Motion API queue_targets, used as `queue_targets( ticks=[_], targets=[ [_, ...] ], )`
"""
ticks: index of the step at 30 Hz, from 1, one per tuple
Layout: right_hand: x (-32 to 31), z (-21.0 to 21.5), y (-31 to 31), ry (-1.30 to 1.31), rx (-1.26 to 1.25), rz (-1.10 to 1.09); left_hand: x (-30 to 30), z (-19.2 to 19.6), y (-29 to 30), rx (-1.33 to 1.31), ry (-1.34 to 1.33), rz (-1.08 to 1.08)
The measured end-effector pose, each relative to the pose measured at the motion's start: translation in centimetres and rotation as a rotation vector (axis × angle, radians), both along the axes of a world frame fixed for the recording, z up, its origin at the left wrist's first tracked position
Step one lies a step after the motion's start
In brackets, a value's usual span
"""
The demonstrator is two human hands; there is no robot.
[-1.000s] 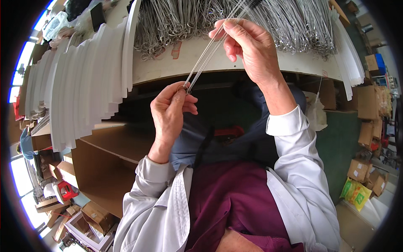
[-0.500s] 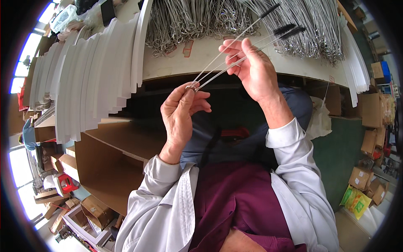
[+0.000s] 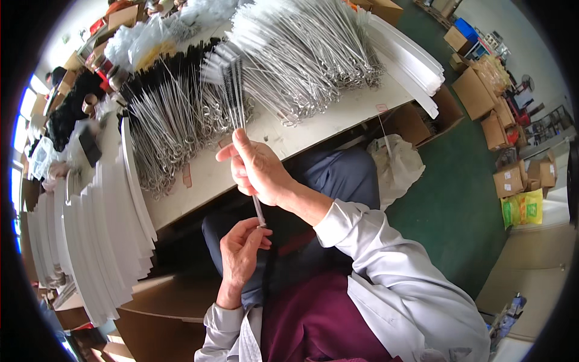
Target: Manually inserting bundles of wire brushes into white cardboard sleeves.
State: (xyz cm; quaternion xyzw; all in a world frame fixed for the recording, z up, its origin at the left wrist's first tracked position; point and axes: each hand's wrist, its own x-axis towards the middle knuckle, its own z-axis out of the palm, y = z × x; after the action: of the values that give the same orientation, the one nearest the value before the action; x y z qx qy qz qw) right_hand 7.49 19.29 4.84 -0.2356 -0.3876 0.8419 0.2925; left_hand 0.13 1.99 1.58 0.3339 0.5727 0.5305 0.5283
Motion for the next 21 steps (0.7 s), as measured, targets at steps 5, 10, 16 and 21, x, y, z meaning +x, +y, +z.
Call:
queue_targets(
  ticks=[5, 10, 16, 21],
  targets=[
    [4.4, -0.5, 1.6, -0.017, 0.078, 0.07, -1.9, 2.0, 3.9, 0.082, 0.231, 0.069],
    [7.9, -1.6, 1.8, -0.379, 0.82, -0.228, -4.3, 2.7, 7.4, 0.106, 0.381, 0.055],
    [16.0, 0.4, 7.8, -0.73, 1.016, -0.702, -3.1, 3.8, 10.2, 0.133, 0.439, -0.03],
    [18.7, 0.7, 12.6, -0.811, 1.086, -0.804, -1.6, 4.2, 12.1, 0.135, 0.461, -0.118]
  ],
)
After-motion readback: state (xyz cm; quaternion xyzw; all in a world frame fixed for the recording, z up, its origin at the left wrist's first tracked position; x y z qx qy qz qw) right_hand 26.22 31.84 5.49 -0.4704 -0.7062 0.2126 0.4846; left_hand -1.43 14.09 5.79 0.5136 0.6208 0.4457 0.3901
